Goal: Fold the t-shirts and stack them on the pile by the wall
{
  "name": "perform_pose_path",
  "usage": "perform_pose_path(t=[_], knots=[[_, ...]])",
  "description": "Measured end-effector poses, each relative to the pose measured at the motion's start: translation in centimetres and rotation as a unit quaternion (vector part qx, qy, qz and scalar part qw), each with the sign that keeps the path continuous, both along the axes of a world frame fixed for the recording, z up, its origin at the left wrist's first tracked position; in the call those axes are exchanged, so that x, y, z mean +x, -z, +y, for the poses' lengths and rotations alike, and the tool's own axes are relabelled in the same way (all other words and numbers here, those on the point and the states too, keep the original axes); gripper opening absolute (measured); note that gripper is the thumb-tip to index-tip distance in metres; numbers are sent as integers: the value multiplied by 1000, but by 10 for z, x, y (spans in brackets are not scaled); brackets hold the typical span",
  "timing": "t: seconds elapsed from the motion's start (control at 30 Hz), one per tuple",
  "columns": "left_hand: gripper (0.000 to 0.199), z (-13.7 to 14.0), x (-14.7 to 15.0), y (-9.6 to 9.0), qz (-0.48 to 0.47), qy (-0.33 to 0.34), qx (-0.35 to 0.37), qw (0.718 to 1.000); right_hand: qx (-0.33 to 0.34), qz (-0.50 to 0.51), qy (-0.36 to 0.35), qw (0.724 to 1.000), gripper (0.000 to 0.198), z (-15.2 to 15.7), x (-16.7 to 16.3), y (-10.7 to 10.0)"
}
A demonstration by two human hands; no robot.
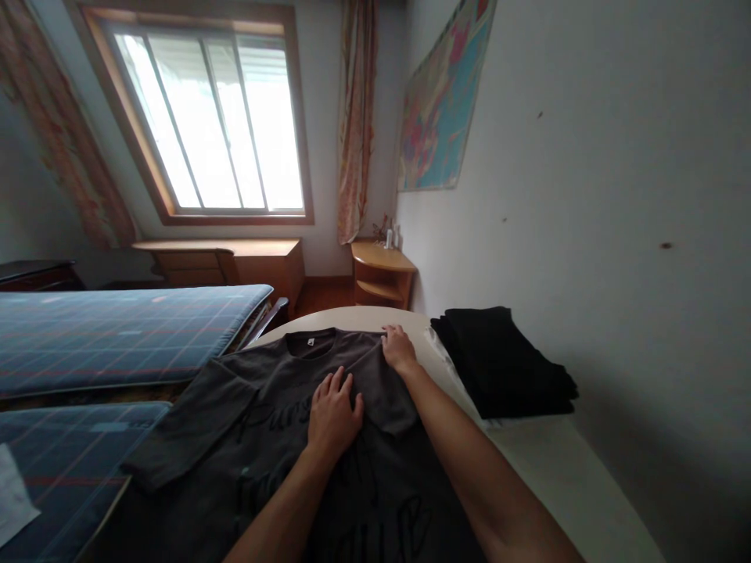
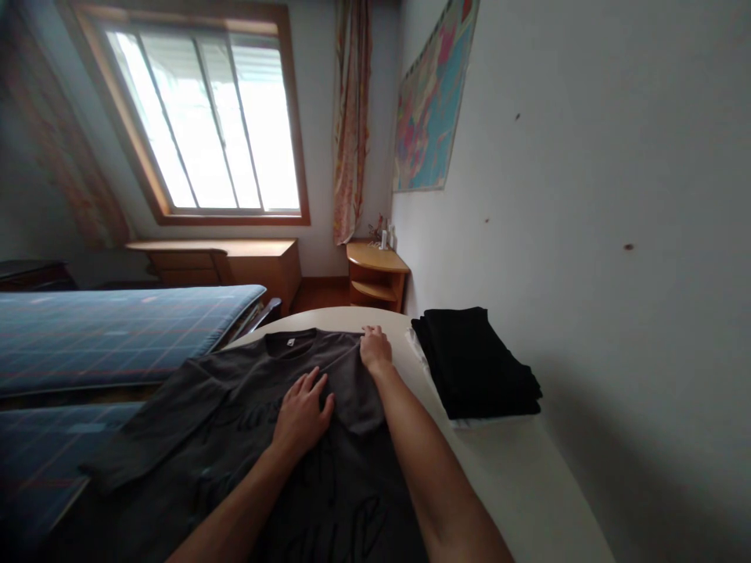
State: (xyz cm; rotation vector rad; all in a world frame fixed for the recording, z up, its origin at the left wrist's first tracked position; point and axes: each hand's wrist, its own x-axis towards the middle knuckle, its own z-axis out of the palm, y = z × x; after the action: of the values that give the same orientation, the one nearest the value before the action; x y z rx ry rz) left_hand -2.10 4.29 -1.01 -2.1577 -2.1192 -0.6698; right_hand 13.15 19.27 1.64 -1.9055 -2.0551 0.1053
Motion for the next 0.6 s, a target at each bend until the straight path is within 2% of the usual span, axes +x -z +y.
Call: perform_pose_path(t=[0.13, 0.3, 0.4, 0.5, 0.6], knots=[[47, 1, 0, 0, 3, -4, 6, 1000, 2, -17, -24, 1000, 52, -29, -1, 6], [44, 1, -1, -4, -25, -10, 14, 1000, -50, -36, -69, 996, 60, -54, 10, 17], [46, -3, -2, -7, -32, 41, 35, 998, -75, -33, -63, 995, 68, -53, 16, 17], [46, -8, -3, -6, -30, 111, 20, 993, -68, -27, -90, 993, 69, -49, 17, 14], [45, -11, -3, -3, -18, 115, -8, 993, -60, -22, -129, 990, 63, -49, 16, 12]])
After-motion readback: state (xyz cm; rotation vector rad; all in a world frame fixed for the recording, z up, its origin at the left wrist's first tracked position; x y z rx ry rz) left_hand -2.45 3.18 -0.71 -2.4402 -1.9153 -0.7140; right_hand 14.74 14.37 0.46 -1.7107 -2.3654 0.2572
